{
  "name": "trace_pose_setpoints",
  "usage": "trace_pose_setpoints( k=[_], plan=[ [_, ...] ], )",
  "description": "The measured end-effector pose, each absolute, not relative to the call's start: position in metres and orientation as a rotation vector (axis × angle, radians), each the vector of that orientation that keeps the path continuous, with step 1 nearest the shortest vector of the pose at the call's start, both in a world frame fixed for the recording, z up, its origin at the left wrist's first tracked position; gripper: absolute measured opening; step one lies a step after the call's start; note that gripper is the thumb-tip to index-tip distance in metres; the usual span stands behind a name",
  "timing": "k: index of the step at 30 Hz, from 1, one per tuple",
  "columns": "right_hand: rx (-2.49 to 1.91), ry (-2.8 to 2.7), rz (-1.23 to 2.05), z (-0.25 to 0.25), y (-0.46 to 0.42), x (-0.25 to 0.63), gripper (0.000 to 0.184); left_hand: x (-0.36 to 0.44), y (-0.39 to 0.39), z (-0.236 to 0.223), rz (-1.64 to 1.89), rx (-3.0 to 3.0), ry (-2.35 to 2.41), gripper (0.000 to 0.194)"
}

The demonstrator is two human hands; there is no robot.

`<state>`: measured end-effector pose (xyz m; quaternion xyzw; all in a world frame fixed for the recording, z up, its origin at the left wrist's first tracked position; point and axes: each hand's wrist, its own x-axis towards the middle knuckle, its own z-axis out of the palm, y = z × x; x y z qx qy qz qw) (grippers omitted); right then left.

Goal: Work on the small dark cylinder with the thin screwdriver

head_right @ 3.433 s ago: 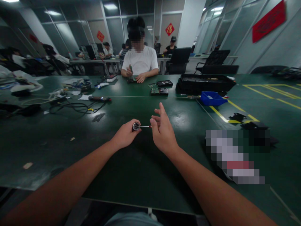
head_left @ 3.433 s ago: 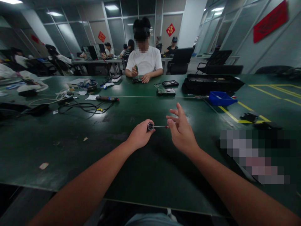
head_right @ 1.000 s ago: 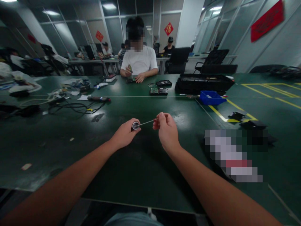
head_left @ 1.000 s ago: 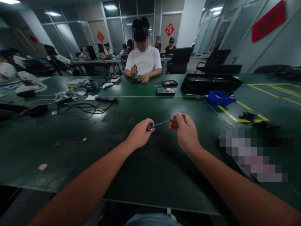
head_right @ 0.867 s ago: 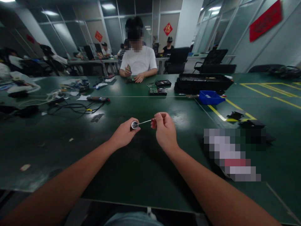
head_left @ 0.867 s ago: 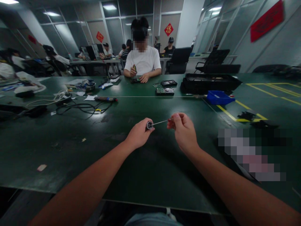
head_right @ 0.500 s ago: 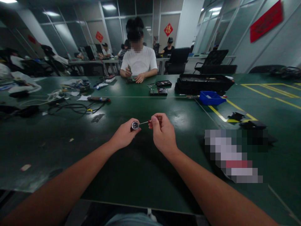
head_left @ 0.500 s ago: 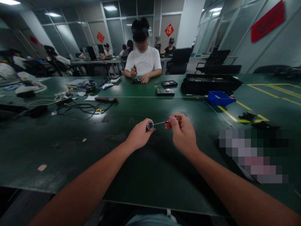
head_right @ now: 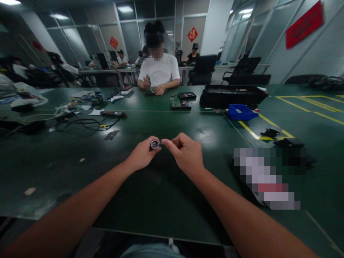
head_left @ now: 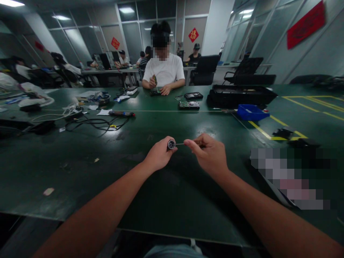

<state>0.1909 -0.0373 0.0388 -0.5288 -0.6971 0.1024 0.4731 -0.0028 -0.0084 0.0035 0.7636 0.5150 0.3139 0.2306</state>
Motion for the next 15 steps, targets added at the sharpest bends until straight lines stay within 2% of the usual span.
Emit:
trace_pose_setpoints(
  k=[15],
  plan=[
    [-1.075, -1.929, 0.275, 0.0415, -0.0439, 0.1882, 0.010, -0.0018, -0.0094, 0.0083, 0.850, 2.113, 1.412, 0.014]
  ],
)
